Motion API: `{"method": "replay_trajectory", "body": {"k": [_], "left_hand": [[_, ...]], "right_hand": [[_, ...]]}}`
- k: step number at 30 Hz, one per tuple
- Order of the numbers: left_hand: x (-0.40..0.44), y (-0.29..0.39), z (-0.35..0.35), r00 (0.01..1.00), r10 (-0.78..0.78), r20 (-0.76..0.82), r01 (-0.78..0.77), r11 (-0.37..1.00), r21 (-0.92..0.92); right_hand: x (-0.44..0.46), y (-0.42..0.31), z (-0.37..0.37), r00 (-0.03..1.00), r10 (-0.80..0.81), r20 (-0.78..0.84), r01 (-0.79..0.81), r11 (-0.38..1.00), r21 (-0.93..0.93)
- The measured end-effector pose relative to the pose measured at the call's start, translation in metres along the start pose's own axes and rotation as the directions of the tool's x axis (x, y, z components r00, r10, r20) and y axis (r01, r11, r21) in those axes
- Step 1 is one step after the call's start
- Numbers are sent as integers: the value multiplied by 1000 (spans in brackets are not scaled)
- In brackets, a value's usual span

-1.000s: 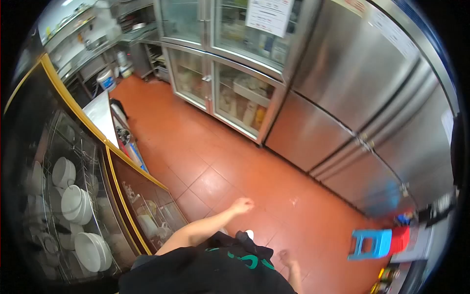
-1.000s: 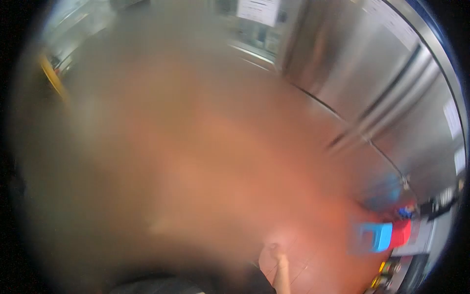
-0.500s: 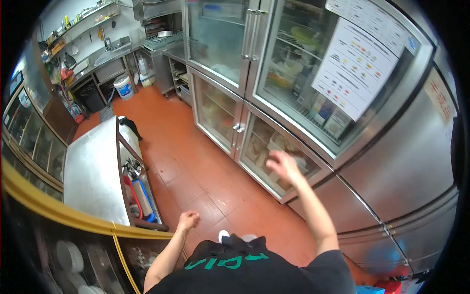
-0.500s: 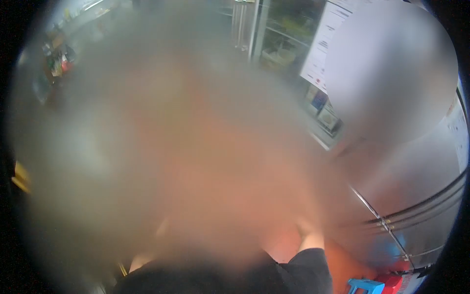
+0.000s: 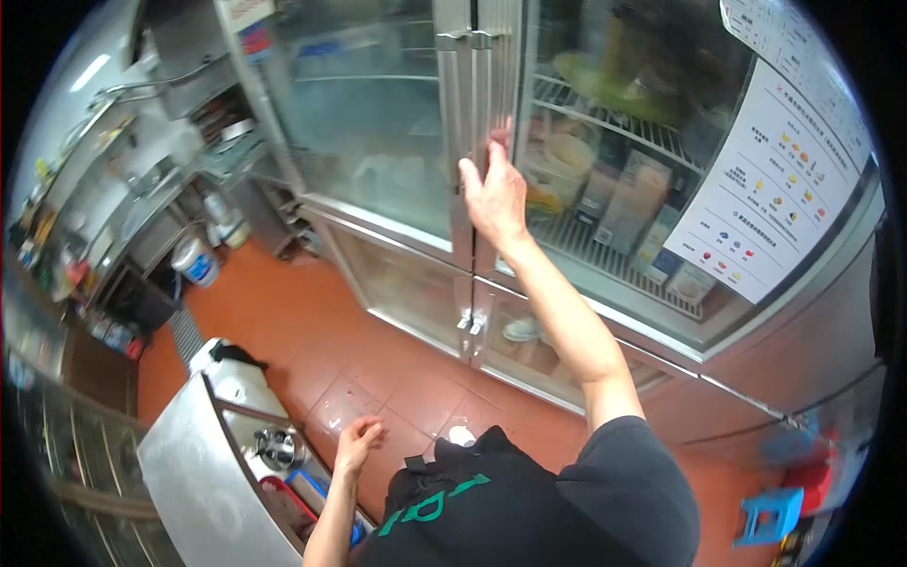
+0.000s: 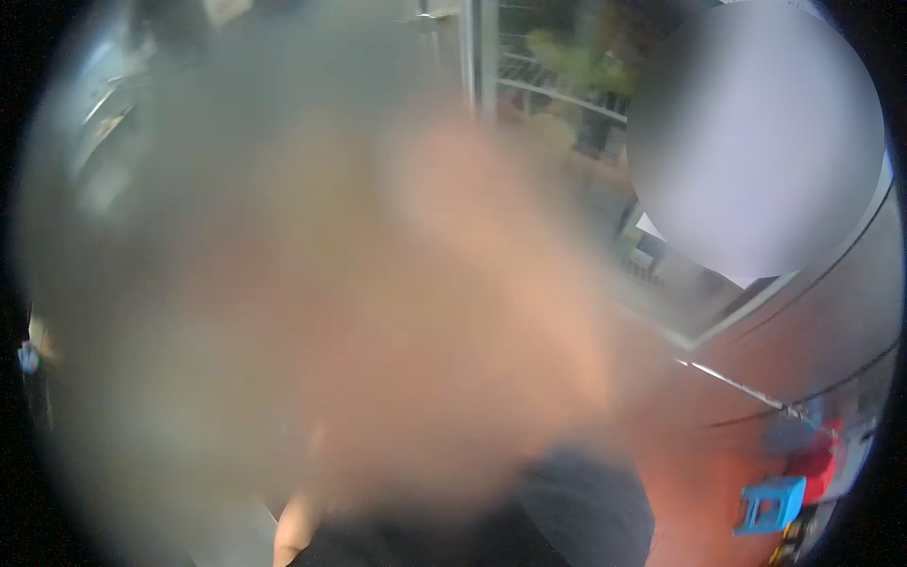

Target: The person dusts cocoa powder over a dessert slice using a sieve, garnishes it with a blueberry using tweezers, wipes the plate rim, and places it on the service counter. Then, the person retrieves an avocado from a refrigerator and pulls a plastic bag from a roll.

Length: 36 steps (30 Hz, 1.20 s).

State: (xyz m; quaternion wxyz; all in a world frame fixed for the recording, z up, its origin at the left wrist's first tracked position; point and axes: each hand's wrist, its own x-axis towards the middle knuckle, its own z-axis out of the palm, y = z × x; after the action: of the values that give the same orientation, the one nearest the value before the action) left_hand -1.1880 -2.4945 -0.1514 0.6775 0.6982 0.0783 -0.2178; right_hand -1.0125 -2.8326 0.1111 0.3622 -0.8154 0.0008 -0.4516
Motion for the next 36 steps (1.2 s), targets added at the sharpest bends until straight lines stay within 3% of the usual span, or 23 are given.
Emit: {"method": "replay_trajectory", "body": {"k": [3,5,7,9,11,12,14,15,17,19,22,24,25,26,27,28,29,30,31,32,33,34,36], "left_hand": [[56,7,-38,993,-77,94,68,993,97],[111,43,-46,982,37,187,-91,954,285],[138,113,-17,927,267,265,-330,914,235],[158,157,13,919,335,206,-348,937,31],[166,200,37,809,566,160,-563,824,-70],[164,228,51,734,664,142,-667,744,-28],[157,286,77,628,764,148,-776,631,32],[156,309,95,542,832,115,-822,554,-132],[153,351,125,343,935,85,-930,351,-105],[155,374,158,285,956,77,-939,294,-178],[154,379,181,430,894,125,-846,447,-290],[159,378,175,459,849,262,-761,528,-377],[160,379,169,457,822,340,-709,568,-419],[145,378,162,448,834,322,-796,536,-281],[131,371,150,439,848,296,-862,491,-129],[118,355,144,422,874,239,-822,481,-306],[103,337,135,415,892,178,-763,448,-466],[91,321,115,482,871,93,-784,476,-399],[77,307,89,531,847,10,-798,505,-329],[69,298,47,445,888,116,-847,459,-269],[46,294,16,639,755,148,-598,608,-522],[33,285,12,450,890,-76,-837,391,-382],[18,279,-13,338,908,-248,-936,295,-195]], "right_hand": [[2,-11,1,998,55,-3,-55,998,37],[1,-9,5,994,93,-56,-92,996,16],[-4,-18,6,991,130,-44,-126,988,86],[-6,-40,7,969,242,-52,-234,964,126],[-30,-70,8,945,323,-42,-318,943,102],[-50,-89,8,942,330,-56,-310,924,223],[-97,-130,-3,940,315,-131,-299,945,130],[-126,-142,-14,960,215,-178,-213,976,33],[-204,-173,-40,823,422,-379,-448,894,23],[-257,-201,-70,624,416,-661,-531,847,32],[-294,-249,-120,200,138,-970,-506,862,18],[-307,-269,-155,52,-57,-997,-523,849,-76],[-319,-271,-173,89,-137,-987,-614,773,-163],[-330,-272,-191,125,-217,-968,-694,678,-241],[-343,-271,-203,166,-348,-923,-852,421,-312],[-349,-268,-210,246,-443,-862,-936,124,-331],[-308,-268,-178,391,-511,-766,-881,33,-472],[-294,-255,-159,496,-625,-603,-755,31,-655],[-273,-232,-146,567,-736,-369,-354,186,-916],[-253,-201,-130,552,-734,-396,-284,281,-917],[-235,-170,-115,537,-731,-422,-208,371,-905],[-208,-139,-104,711,-505,-489,-211,511,-834],[-169,-85,-88,862,2,-507,-299,811,-504]]}}
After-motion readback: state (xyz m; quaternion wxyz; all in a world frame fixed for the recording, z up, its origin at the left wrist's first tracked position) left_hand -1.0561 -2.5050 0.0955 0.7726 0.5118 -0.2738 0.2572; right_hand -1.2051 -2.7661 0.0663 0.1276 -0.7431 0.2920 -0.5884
